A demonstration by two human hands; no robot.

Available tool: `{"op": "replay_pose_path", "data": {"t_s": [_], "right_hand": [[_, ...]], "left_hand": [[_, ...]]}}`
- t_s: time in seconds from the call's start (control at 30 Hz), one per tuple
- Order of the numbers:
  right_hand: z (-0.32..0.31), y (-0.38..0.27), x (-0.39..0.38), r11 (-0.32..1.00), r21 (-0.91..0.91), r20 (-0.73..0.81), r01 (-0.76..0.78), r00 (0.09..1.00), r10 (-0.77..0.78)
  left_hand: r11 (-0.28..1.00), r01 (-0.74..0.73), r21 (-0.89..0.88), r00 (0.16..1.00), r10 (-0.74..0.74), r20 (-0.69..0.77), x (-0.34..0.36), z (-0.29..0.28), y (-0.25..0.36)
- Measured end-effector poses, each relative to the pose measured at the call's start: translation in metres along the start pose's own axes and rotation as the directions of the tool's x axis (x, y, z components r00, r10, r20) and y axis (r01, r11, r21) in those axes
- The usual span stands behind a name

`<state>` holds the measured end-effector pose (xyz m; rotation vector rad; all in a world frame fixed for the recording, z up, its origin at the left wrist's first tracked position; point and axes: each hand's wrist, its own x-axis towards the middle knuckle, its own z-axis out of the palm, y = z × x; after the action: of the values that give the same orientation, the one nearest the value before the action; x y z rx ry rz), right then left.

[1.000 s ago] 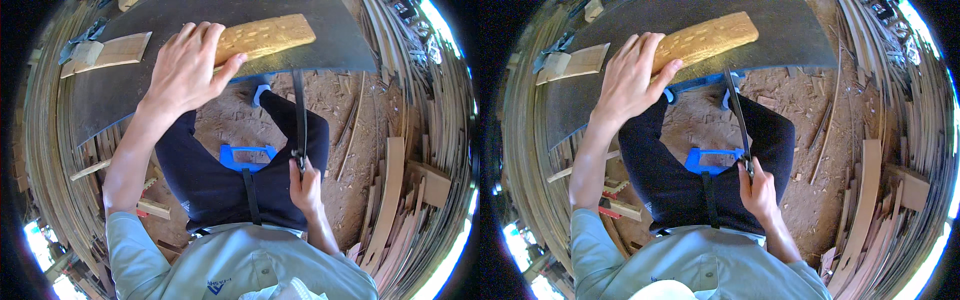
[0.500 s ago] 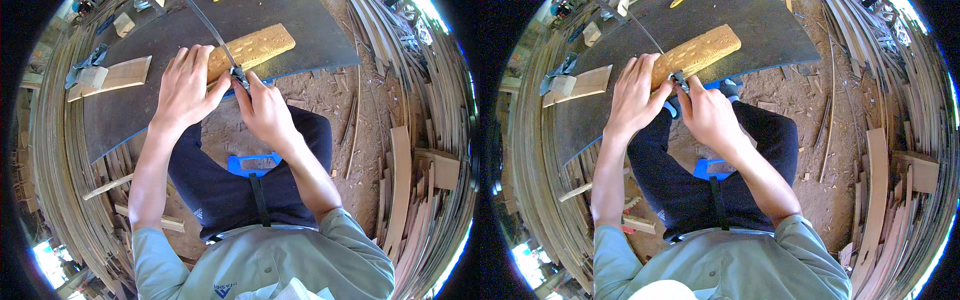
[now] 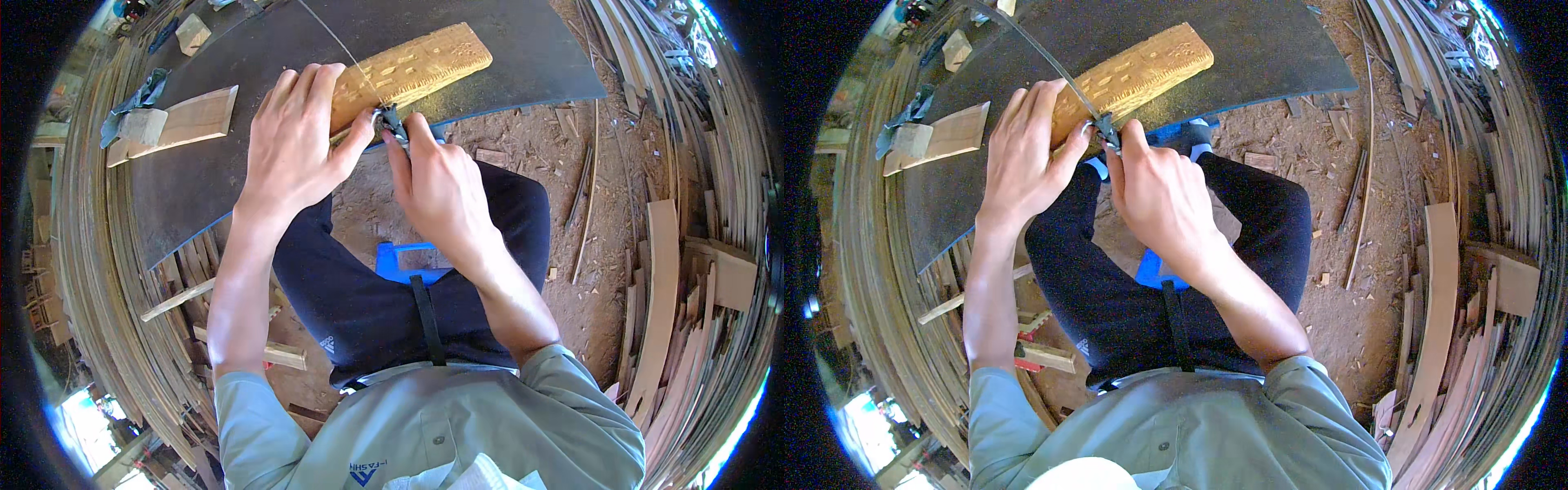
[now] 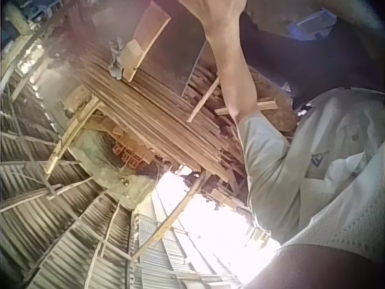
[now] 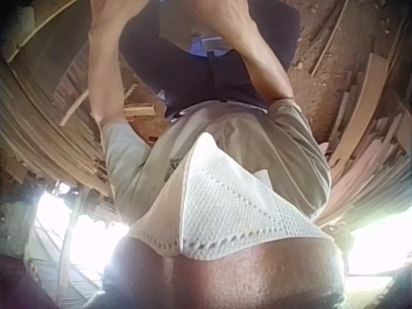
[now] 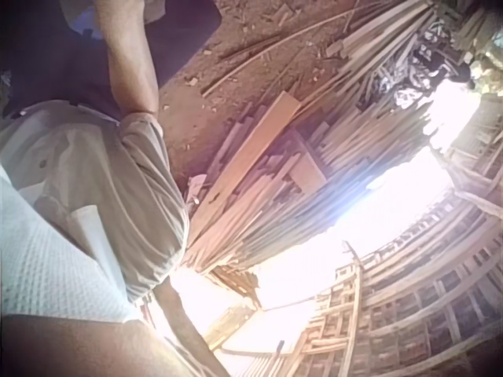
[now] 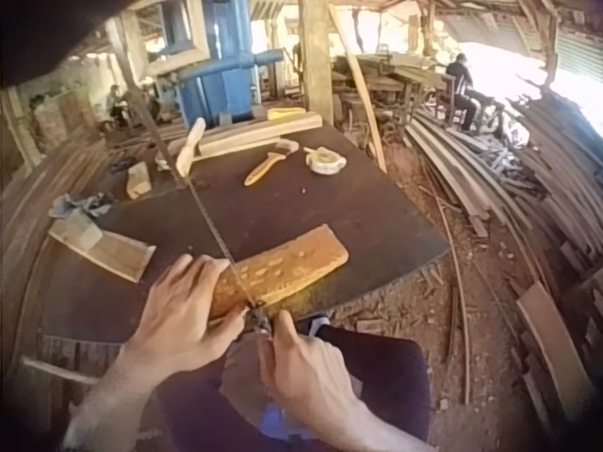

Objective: Saw a piece of wood using a small hand saw.

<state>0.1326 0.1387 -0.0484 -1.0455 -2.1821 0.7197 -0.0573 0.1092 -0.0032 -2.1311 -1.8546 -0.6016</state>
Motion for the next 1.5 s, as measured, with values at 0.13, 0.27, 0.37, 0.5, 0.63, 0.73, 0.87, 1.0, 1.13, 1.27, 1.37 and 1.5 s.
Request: {"op": "replay_pose_path", "data": {"t_s": [0.13,0.27,0.37,0.5,0.63,0.73,0.87,1.0,1.13,1.27,1.37,1.5], "right_hand": [[0.000,0.001,0.000,0.999,0.031,0.001,0.006,1.000,-0.006],[-0.001,0.001,-0.002,1.000,0.025,0.023,0.002,1.000,-0.002],[-0.001,0.000,-0.003,1.000,0.015,0.031,-0.009,0.999,0.008],[-0.002,-0.002,-0.001,0.999,0.003,0.064,-0.034,0.997,0.034],[-0.002,-0.006,-0.002,0.997,0.000,0.042,-0.077,0.996,0.077],[0.001,-0.011,-0.003,0.990,0.010,0.038,-0.140,0.989,0.139],[0.009,-0.006,-0.022,0.990,-0.031,0.000,-0.139,0.990,0.139],[0.006,0.013,-0.085,0.979,-0.027,0.062,-0.203,0.977,0.204],[-0.035,0.002,-0.157,0.979,-0.082,0.047,-0.187,0.980,0.191],[-0.070,0.008,-0.215,0.982,-0.136,-0.111,-0.131,0.987,0.117],[-0.101,-0.002,-0.216,0.947,-0.130,-0.091,-0.294,0.955,0.283],[-0.106,-0.010,-0.204,0.978,-0.091,-0.156,-0.187,0.973,0.171]], "left_hand": [[0.997,0.051,-0.063,0.996,-0.047,0.076,-0.001,-0.002,0.002],[0.997,0.042,-0.062,0.997,-0.038,0.065,-0.003,-0.001,0.001],[0.997,0.043,-0.061,0.998,-0.040,0.048,-0.005,0.001,0.003],[0.997,0.075,-0.028,0.992,-0.071,0.100,-0.003,-0.002,0.000],[0.993,-0.015,0.116,0.999,0.011,0.033,0.005,0.002,-0.002],[0.989,-0.010,0.147,0.996,-0.003,0.092,0.007,-0.002,-0.005],[0.989,0.071,0.130,0.970,-0.099,0.221,0.009,-0.016,0.000],[0.980,0.155,0.125,0.942,-0.185,0.281,0.001,-0.020,0.007],[0.980,0.170,0.107,0.929,-0.196,0.315,0.001,-0.018,0.006],[0.984,0.157,0.087,0.977,-0.167,0.132,-0.002,-0.005,0.009],[0.972,0.219,0.079,0.974,-0.222,0.033,-0.010,-0.008,0.013],[0.970,0.239,0.035,0.958,-0.242,0.156,-0.006,-0.024,0.012]]}}
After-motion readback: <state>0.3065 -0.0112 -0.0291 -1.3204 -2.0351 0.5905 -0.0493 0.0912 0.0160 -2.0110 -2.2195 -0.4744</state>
